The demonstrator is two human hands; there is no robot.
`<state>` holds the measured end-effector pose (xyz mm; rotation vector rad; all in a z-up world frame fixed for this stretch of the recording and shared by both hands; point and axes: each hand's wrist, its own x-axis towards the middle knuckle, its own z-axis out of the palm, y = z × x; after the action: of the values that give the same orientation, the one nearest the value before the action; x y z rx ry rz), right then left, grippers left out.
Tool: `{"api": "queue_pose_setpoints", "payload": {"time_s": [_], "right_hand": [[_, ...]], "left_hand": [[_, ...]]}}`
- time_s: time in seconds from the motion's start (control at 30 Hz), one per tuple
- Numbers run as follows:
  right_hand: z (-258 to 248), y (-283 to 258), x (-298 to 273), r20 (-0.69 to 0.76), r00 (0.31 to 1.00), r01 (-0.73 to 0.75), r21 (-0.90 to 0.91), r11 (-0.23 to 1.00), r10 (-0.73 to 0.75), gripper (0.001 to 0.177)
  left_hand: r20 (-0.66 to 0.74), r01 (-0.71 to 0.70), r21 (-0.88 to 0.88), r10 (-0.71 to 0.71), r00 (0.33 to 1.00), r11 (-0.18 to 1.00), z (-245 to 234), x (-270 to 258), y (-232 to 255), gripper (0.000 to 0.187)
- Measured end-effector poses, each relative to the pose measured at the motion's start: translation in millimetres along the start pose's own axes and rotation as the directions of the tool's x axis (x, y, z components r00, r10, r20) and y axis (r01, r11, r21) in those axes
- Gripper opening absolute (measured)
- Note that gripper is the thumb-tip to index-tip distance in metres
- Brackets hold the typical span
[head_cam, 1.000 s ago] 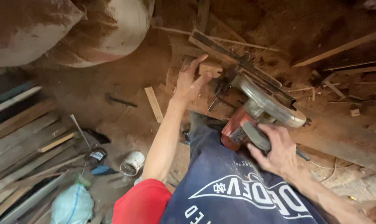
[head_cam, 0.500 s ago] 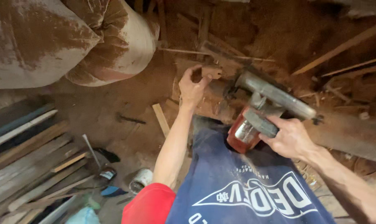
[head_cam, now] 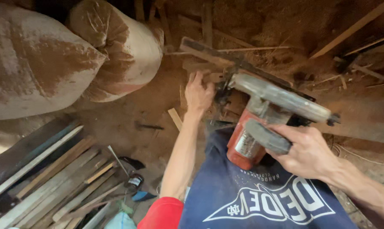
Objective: The person uses a circular saw to cut multiple small wooden planks on a workbench. They position each plank, activate the saw, and make straight cuts, then set the cut pieces aside.
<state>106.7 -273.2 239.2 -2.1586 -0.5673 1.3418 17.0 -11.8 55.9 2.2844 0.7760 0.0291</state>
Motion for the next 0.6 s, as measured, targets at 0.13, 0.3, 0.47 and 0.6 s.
{"api": "queue_pose_setpoints", "payload": {"time_s": [0.13,0.3,0.47,0.6], "right_hand": [[-5,19,-18,-0.18,0.978,0.119,0.045,0.992,-0.109,0.055],[0,34,-18,-0.208,0.976,-0.06,0.024,0.998,0.064,0.062],[-2,33,-17,-0.313,0.949,-0.022,0.058,0.998,0.039,0.058],[-2,23,-6,-0.317,0.948,0.009,0.035,0.999,0.002,0.055]], "left_hand": [[0.186,-0.294,0.397,0.238,0.953,0.869,-5,19,-12,0.059],[0.587,-0.376,0.351,0.111,0.802,0.858,22,53,-44,0.057],[0.509,-0.389,0.224,0.232,0.829,0.894,26,47,-66,0.049],[0.499,-0.366,0.252,0.204,0.842,0.896,24,51,-56,0.037]]}}
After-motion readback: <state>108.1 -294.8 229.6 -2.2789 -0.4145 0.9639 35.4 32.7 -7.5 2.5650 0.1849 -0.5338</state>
